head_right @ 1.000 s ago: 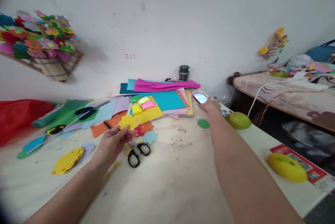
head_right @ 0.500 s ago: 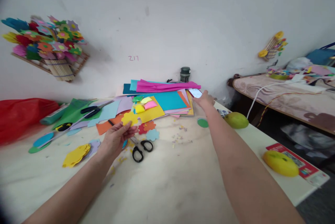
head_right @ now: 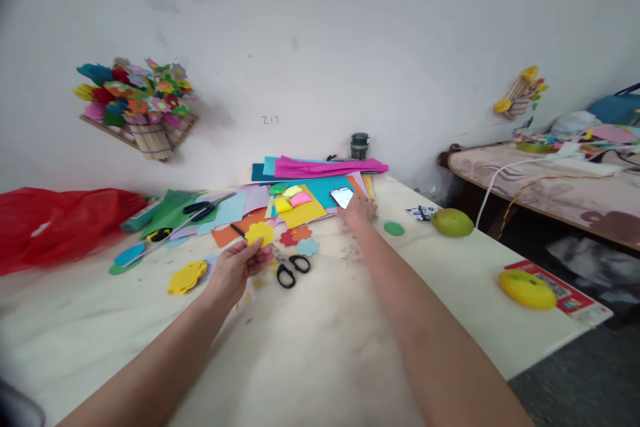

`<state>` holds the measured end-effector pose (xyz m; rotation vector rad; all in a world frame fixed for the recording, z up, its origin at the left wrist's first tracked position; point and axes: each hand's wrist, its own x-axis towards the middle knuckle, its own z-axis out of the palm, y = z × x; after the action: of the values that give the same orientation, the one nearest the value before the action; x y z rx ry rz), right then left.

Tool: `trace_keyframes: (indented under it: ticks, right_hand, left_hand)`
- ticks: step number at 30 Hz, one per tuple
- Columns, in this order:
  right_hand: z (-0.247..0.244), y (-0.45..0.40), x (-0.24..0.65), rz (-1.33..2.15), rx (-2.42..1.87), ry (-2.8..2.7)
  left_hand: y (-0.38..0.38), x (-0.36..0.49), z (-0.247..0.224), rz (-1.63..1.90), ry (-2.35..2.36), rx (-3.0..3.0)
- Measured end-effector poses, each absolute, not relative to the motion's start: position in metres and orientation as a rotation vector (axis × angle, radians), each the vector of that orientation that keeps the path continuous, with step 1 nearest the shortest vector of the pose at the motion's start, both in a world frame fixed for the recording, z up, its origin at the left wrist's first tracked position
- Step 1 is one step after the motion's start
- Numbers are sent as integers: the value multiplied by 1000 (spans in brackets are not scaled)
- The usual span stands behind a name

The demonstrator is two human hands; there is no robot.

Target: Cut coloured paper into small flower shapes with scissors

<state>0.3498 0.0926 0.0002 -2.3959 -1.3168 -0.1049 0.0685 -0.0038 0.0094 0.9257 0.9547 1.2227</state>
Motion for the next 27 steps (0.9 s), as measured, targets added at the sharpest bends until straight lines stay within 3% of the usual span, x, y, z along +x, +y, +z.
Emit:
trace_keyframes:
  ticks: [20, 27]
  right_hand:
    - [1, 106, 347, -119, -2413, -1250]
    - [9, 93, 319, -334, -2314, -1419]
  left_hand:
    - [-1, 59, 6, 1245, 913, 894]
    - [4, 56, 6, 1207, 848, 1009]
